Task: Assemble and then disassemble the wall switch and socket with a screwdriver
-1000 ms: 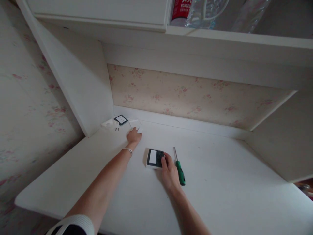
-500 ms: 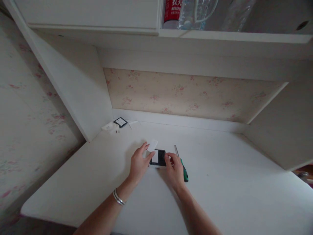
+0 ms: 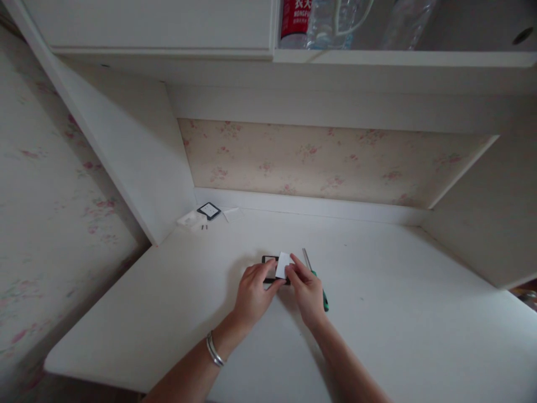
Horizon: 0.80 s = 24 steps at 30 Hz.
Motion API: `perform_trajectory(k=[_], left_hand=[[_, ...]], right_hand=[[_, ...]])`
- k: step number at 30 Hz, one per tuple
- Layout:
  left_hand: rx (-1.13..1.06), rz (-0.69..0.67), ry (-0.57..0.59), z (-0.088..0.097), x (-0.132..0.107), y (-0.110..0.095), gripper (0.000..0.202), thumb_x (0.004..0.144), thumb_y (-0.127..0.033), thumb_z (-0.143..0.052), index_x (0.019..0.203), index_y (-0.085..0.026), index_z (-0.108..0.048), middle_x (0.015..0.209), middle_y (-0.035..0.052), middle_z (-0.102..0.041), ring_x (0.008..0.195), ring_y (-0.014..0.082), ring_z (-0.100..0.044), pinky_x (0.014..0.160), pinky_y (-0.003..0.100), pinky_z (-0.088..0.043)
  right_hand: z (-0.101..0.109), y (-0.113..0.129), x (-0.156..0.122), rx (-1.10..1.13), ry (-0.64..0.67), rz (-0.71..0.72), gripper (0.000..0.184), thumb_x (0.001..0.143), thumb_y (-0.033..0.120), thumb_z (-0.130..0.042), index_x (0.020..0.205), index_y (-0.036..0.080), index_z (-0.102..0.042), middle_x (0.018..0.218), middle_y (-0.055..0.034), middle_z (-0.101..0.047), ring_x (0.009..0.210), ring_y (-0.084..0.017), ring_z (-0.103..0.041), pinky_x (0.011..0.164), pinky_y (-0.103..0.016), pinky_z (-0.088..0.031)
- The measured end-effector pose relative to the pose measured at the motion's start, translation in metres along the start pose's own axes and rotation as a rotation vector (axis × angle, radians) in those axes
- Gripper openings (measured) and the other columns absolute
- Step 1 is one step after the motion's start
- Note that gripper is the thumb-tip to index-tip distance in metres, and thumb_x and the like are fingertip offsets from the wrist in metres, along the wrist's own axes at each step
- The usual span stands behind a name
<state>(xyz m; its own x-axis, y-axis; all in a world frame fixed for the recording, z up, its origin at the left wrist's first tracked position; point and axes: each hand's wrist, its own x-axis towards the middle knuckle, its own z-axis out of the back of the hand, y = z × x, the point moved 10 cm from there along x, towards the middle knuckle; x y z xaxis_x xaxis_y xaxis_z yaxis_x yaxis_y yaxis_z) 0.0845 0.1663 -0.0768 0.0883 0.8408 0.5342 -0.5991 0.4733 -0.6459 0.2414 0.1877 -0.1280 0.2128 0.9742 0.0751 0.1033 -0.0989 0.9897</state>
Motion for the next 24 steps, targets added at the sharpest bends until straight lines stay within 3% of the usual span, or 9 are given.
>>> perform_trajectory(k=[4,9,12,15,18,24], left_hand=[[-0.043,0.041,-0.028,0.003,0.004,0.007,0.04,0.082,-0.04,-0.062,0.119,-0.027,-0.054,0.114,0.0049,-0.064,0.107,0.0236,-0.058,0.095,0.041,-0.045],[-0.082,0.175,-0.073,0.011,0.011,0.035,0.028,0.09,-0.037,-0.049,0.112,-0.023,-0.058,0.11,0.0064,-0.064,0.1,0.0203,-0.06,0.086,0.035,-0.049],[-0.084,0.177,0.014,0.005,0.014,0.046,0.042,0.086,-0.04,-0.055,0.123,-0.021,-0.052,0.124,0.0084,-0.057,0.111,0.0221,-0.055,0.092,0.036,-0.047],[-0.075,0.115,0.169,-0.009,0.014,0.049,0.06,0.078,-0.042,-0.064,0.132,-0.021,-0.046,0.136,0.0088,-0.048,0.126,0.0251,-0.042,0.106,0.041,-0.035],[-0.083,0.108,0.297,-0.021,0.01,0.055,0.07,0.074,-0.043,-0.068,0.136,-0.023,-0.043,0.14,0.0085,-0.044,0.131,0.0267,-0.037,0.111,0.042,-0.028],[-0.14,0.123,0.301,-0.024,0.011,0.059,0.062,0.077,-0.036,-0.066,0.134,-0.022,-0.046,0.139,0.0085,-0.046,0.13,0.0243,-0.039,0.111,0.04,-0.027]], right_hand=[[0.009,-0.004,0.002,-0.034,-0.053,-0.039,0.054,0.074,0.043,-0.066,0.121,0.016,-0.062,0.091,-0.005,-0.07,0.078,-0.018,-0.061,0.076,-0.032,-0.048],[0.016,0.002,0.004,-0.099,-0.113,0.023,0.061,0.075,0.043,-0.063,0.128,0.014,-0.055,0.082,-0.0039,-0.068,0.071,-0.017,-0.058,0.074,-0.031,-0.047],[0.017,0.001,0.007,-0.077,-0.115,0.016,0.061,0.074,0.042,-0.063,0.127,0.012,-0.055,0.079,-0.0035,-0.067,0.069,-0.016,-0.058,0.071,-0.03,-0.047],[0.017,-0.002,0.009,-0.125,-0.103,-0.007,0.058,0.074,0.044,-0.062,0.122,0.012,-0.059,0.076,-0.0035,-0.067,0.066,-0.016,-0.057,0.068,-0.03,-0.046],[0.017,-0.004,0.01,-0.231,-0.071,-0.018,0.057,0.075,0.045,-0.059,0.121,0.011,-0.061,0.073,-0.0039,-0.067,0.063,-0.016,-0.057,0.064,-0.028,-0.045],[0.013,-0.009,0.013,-0.401,-0.008,-0.046,0.052,0.079,0.046,-0.055,0.119,0.014,-0.063,0.069,-0.003,-0.068,0.062,-0.017,-0.058,0.06,-0.028,-0.045]])
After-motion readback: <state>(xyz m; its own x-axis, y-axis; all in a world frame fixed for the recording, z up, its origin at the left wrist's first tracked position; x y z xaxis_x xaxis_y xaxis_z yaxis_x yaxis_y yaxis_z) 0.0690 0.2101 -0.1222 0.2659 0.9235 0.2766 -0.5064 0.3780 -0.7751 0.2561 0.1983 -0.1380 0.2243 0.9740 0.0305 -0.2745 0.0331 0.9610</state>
